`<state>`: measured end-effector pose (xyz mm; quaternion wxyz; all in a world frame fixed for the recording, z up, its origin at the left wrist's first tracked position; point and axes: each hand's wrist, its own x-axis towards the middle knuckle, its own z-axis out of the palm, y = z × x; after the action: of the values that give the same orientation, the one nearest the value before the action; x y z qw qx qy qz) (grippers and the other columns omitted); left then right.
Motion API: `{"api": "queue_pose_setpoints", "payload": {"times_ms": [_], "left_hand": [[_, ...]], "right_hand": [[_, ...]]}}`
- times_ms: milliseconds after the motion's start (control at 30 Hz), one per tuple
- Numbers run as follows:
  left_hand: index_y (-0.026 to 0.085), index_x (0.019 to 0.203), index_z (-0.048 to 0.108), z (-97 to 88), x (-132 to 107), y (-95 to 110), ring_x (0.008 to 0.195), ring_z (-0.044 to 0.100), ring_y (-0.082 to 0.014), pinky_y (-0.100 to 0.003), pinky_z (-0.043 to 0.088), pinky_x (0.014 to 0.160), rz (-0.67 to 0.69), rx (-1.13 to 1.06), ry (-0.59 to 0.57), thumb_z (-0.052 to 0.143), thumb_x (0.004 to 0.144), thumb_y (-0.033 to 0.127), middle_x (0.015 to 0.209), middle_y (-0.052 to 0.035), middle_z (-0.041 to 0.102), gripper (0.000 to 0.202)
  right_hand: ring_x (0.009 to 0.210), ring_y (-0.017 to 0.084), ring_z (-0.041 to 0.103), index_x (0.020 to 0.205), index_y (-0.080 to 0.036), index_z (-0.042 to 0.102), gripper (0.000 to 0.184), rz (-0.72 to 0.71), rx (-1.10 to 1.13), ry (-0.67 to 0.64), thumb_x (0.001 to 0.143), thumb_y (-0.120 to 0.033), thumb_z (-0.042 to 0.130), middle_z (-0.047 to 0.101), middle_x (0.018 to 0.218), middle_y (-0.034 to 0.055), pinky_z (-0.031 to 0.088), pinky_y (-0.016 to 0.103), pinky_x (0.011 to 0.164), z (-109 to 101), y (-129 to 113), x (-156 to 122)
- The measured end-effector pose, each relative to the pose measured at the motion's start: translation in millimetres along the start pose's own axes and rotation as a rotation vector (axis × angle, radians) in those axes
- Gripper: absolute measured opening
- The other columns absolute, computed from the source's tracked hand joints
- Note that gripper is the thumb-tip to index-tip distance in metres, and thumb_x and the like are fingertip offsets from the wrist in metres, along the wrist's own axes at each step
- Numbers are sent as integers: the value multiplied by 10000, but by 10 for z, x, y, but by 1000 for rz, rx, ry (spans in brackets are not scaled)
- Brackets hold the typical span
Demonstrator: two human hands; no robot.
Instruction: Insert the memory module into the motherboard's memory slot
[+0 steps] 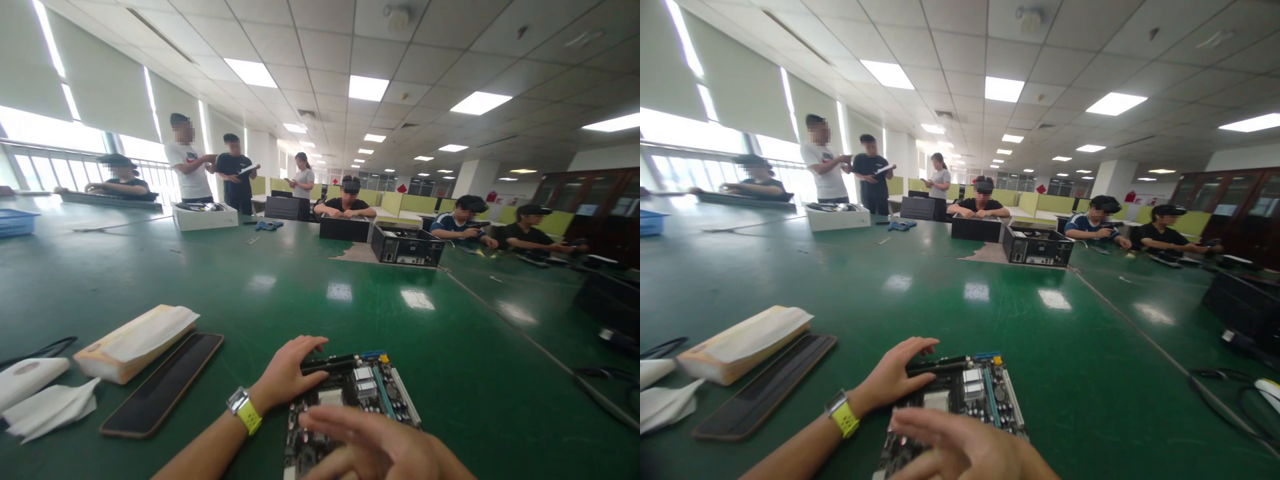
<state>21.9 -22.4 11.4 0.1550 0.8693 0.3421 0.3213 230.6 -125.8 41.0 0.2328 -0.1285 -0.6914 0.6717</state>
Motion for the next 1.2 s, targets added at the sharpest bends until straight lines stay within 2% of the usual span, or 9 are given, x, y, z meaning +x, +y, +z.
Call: {"api": "queue_pose_setpoints", "payload": {"times_ms": [100, 200, 267, 400, 500, 733, 900, 1033, 1200], "left_hand": [[223, 1124, 578, -1, -5, -18, 854, 608, -193, -307, 481, 802, -36, -22, 9, 656, 759, 292, 945, -32, 657, 379], [204, 971, 610, -9, -4, -23, 791, 600, -170, -277, 476, 751, -38, -18, 7, 625, 765, 250, 862, -13, 652, 212], [201, 922, 610, -16, -1, -21, 776, 592, -165, -270, 471, 739, -26, -12, 2, 617, 758, 234, 844, -9, 647, 167], [202, 915, 610, -32, 1, -10, 774, 595, -166, -266, 472, 729, -35, -26, 2, 614, 751, 234, 833, -9, 649, 167], [200, 908, 612, -52, -1, 2, 773, 605, -161, -256, 476, 716, -53, -47, 11, 607, 757, 221, 832, -6, 659, 152], [198, 855, 643, -70, 3, -18, 763, 622, -152, -245, 477, 727, -57, -63, 44, 581, 790, 204, 812, -1, 676, 90], [198, 845, 658, -66, 8, -46, 775, 621, -163, -255, 472, 754, -63, -46, 19, 548, 831, 228, 822, -13, 685, 116], [194, 847, 669, -61, 11, -49, 771, 621, -168, -253, 475, 733, -81, -52, 18, 538, 841, 240, 823, -18, 691, 139], [190, 801, 680, -44, 10, -66, 743, 615, -173, -259, 479, 724, -95, -19, 23, 553, 833, 284, 786, -27, 687, 161]], "right_hand": [[1143, 309, 564, 1300, -251, 478, 652, -164, 13, 384, 756, -598, 577, 455, 1394, 133, 426, 477, 962, -102, -131, -83], [1182, 275, 523, 1123, -206, 625, 413, -115, -478, 740, 814, -471, 557, 590, 1249, 126, 342, 467, 1049, -298, -126, -126], [1253, 270, 450, 1214, -206, 584, 464, 9, -792, 820, 809, -432, 568, 528, 1332, 118, 292, 464, 1089, -430, -45, -145], [1334, 264, 348, 1416, -191, 356, 682, 273, -967, 700, 824, -481, 529, 387, 1453, 110, 242, 455, 1116, -571, 129, -178], [1309, 273, 379, 1383, -184, 418, 665, 389, -1042, 648, 817, -516, 528, 447, 1414, 106, 245, 443, 1108, -572, 169, -181], [1116, 276, 533, 1286, -198, 537, 551, 479, -1155, 824, 832, -507, 499, 611, 1220, 105, 392, 413, 961, -538, 112, -141], [1158, 272, 497, 1275, -180, 544, 508, 412, -1189, 862, 838, -438, 507, 590, 1251, 102, 373, 406, 995, -570, 176, -128], [1275, 240, 410, 1294, -207, 524, 465, 279, -1147, 765, 865, -380, 475, 513, 1358, 75, 284, 413, 1085, -592, 238, -114], [1211, 220, 489, 1244, -235, 568, 401, 245, -1050, 737, 880, -353, 451, 570, 1298, 65, 328, 399, 1058, -598, 235, -113]]}}
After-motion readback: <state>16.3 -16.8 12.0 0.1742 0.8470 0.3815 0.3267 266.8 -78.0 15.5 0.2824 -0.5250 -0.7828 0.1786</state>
